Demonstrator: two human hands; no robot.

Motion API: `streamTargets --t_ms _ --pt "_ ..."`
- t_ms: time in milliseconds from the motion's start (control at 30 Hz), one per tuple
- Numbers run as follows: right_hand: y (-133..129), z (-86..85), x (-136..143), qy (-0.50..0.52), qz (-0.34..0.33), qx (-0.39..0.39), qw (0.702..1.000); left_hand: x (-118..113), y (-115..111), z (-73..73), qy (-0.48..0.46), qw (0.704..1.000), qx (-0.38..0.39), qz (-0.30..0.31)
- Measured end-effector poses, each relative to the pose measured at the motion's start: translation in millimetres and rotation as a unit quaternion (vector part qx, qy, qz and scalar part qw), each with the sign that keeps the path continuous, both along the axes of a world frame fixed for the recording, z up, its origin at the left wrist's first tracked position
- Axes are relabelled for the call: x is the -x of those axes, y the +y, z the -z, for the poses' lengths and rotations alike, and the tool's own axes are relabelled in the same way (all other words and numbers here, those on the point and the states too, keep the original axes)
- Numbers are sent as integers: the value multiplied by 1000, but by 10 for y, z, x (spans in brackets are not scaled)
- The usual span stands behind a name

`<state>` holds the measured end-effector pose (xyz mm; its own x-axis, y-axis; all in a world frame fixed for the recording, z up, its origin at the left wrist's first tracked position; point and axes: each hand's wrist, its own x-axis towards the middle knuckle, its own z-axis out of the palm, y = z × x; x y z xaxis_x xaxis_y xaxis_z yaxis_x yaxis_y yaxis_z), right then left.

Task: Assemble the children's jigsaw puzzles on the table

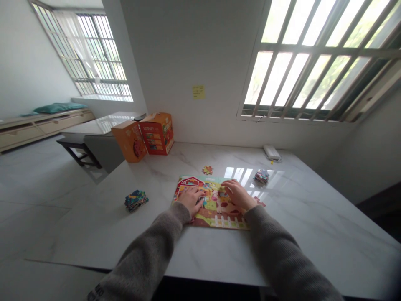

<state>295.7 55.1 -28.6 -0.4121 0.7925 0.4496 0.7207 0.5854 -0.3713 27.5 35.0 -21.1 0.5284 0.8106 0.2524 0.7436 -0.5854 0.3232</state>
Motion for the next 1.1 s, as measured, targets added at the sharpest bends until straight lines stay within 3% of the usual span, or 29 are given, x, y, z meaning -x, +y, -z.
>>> streamTargets --t_ms 133,300,633,1100 --pt "-35 38 10 -21 -9 4 1000 -264 43 -136 71 997 -25 30" --pt "-51 57 59 -51 -1 8 999 -465 92 -76 111 992 -49 28" --pt "-69 19 112 -134 13 35 990 -442 108 54 116 990 -65 50" --pt "-121 -39 158 -133 35 25 990 -430 136 147 69 994 -51 73"
